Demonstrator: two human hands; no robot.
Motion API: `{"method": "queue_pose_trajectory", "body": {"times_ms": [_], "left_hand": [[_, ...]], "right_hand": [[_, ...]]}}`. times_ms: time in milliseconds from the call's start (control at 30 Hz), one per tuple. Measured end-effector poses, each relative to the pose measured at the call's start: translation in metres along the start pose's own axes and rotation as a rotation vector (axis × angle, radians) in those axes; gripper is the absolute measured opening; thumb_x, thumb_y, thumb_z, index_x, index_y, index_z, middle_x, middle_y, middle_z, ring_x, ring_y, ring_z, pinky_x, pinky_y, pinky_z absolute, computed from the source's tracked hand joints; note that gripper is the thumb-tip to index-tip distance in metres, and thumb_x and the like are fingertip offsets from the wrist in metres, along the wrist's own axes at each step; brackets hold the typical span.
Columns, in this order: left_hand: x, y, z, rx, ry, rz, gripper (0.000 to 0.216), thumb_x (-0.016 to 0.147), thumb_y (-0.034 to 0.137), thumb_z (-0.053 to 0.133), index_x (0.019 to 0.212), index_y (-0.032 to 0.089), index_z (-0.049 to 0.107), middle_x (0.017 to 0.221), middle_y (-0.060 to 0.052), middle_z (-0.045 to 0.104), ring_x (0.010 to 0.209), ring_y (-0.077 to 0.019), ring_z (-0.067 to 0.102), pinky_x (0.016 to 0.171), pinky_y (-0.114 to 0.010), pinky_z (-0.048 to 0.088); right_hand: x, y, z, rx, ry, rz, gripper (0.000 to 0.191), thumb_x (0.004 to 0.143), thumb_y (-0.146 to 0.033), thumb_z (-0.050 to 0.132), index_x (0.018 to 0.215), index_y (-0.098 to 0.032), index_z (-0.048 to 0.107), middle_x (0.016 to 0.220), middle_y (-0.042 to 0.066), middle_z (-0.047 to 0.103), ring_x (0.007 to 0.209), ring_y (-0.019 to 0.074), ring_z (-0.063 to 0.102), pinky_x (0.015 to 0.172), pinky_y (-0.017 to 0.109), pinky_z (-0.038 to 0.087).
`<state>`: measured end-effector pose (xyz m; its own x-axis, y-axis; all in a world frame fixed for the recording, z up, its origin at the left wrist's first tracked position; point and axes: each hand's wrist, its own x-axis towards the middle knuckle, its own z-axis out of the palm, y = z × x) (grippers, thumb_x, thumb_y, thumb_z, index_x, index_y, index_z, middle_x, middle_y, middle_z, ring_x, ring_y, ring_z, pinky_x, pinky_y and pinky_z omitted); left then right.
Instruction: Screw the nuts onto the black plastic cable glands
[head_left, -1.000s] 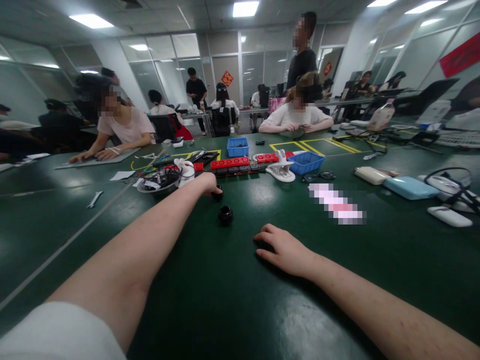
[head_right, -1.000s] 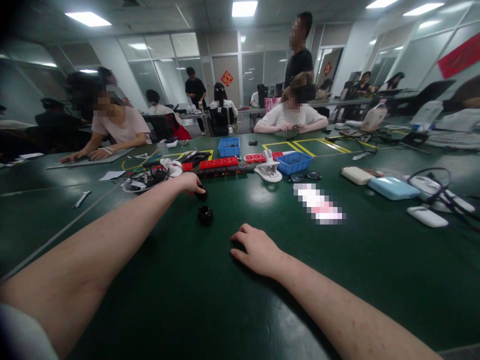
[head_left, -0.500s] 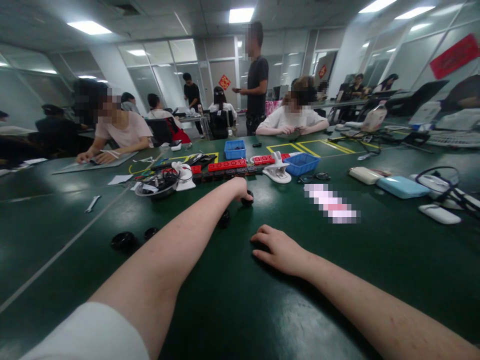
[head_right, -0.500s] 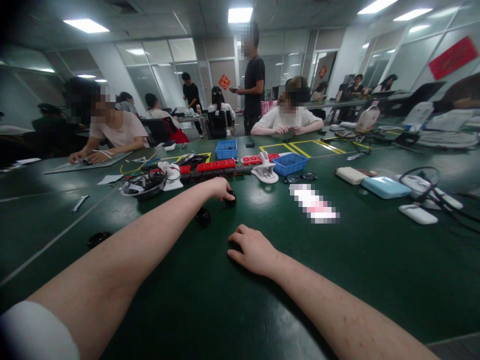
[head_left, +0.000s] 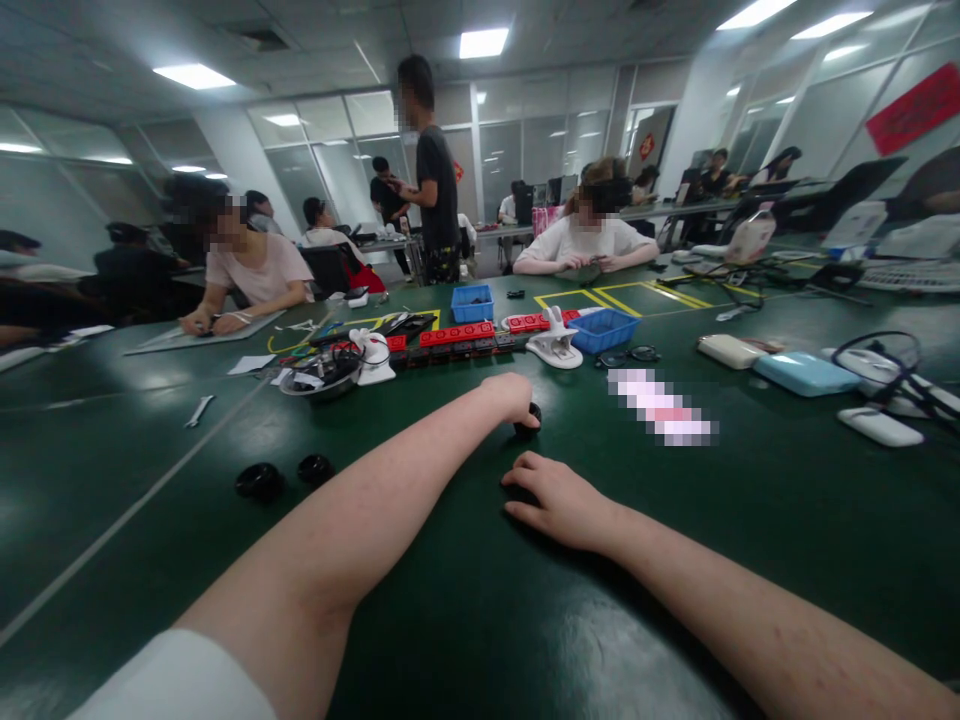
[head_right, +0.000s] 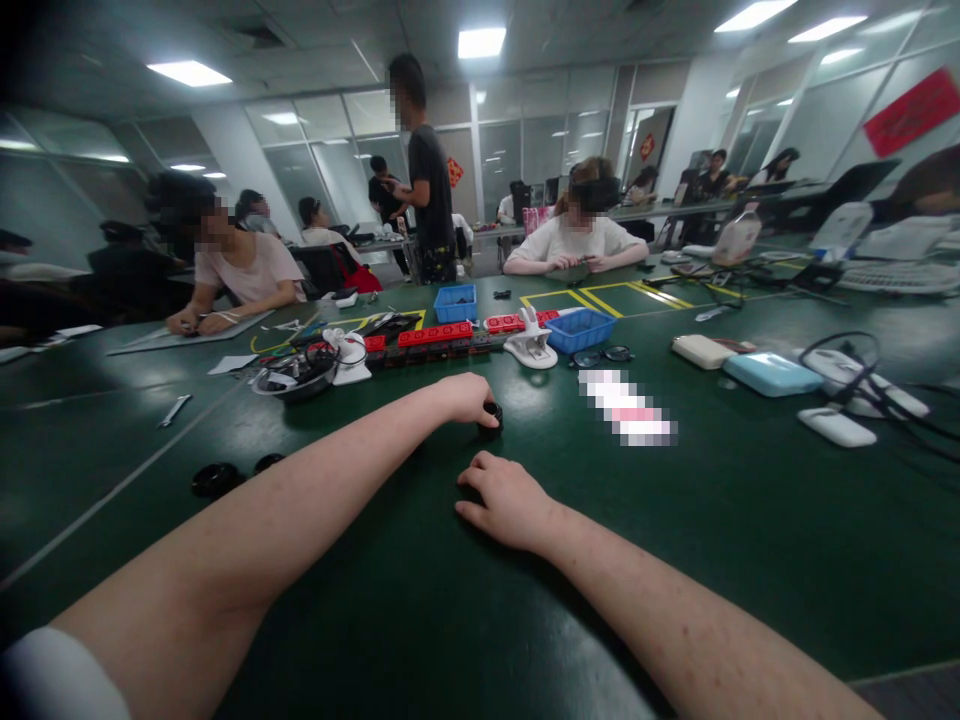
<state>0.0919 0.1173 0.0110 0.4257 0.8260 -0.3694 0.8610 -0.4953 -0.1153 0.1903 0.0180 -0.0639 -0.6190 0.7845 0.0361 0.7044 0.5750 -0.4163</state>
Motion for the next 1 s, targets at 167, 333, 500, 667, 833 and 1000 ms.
{"method": "queue_pose_trajectory", "body": {"times_ms": [167,333,500,667,833,1000], "left_hand": [[-0.013,0.006,0.005,0.022,0.014,0.028,0.024,0.089,0.029,0.05,0.109,0.018,0.053,0.113,-0.008,0.054,0.095,-0.0194,0.056,0.079,-0.038,0.048],[-0.03,0.011,0.01,0.033,0.016,0.047,0.024,0.088,0.03,0.051,0.108,0.017,0.054,0.111,-0.007,0.055,0.094,-0.0195,0.057,0.079,-0.038,0.048],[-0.044,0.013,0.015,0.039,0.02,0.039,0.026,0.088,0.031,0.051,0.109,0.016,0.053,0.111,-0.007,0.055,0.095,-0.02,0.057,0.079,-0.039,0.048],[-0.049,0.015,0.015,0.042,0.021,0.011,0.026,0.088,0.031,0.051,0.109,0.016,0.053,0.111,-0.008,0.055,0.094,-0.02,0.057,0.079,-0.039,0.048],[-0.049,0.017,0.014,0.04,0.011,-0.009,0.025,0.088,0.03,0.051,0.109,0.016,0.053,0.111,-0.008,0.055,0.094,-0.0198,0.057,0.079,-0.039,0.048],[-0.047,0.018,0.013,0.04,0.01,-0.032,0.025,0.088,0.03,0.051,0.109,0.016,0.053,0.111,-0.007,0.055,0.094,-0.0197,0.057,0.079,-0.038,0.048]], "right_hand": [[-0.001,0.0,0.001,-0.003,0.01,-0.01,0.034,0.081,-0.035,0.051,0.109,-0.017,0.059,0.105,0.01,0.052,0.091,0.0198,0.054,0.084,0.033,0.043],[0.0,0.003,0.003,-0.006,0.015,-0.03,0.034,0.081,-0.034,0.051,0.109,-0.015,0.059,0.105,0.01,0.053,0.098,0.0216,0.052,0.088,0.034,0.041],[0.0,0.001,0.005,-0.004,0.005,-0.068,0.034,0.082,-0.034,0.05,0.108,-0.016,0.059,0.104,0.009,0.055,0.1,0.0215,0.051,0.09,0.034,0.04],[-0.002,-0.004,0.005,0.004,-0.012,-0.074,0.034,0.081,-0.035,0.05,0.109,-0.016,0.059,0.104,0.01,0.056,0.099,0.0218,0.052,0.088,0.035,0.041],[-0.004,-0.006,0.004,0.019,-0.035,-0.061,0.035,0.081,-0.037,0.051,0.108,-0.017,0.06,0.103,0.01,0.056,0.096,0.0219,0.053,0.086,0.035,0.042],[-0.005,-0.008,0.002,0.032,-0.046,-0.054,0.035,0.081,-0.036,0.051,0.108,-0.016,0.06,0.103,0.01,0.056,0.097,0.0221,0.053,0.087,0.035,0.042]]}}
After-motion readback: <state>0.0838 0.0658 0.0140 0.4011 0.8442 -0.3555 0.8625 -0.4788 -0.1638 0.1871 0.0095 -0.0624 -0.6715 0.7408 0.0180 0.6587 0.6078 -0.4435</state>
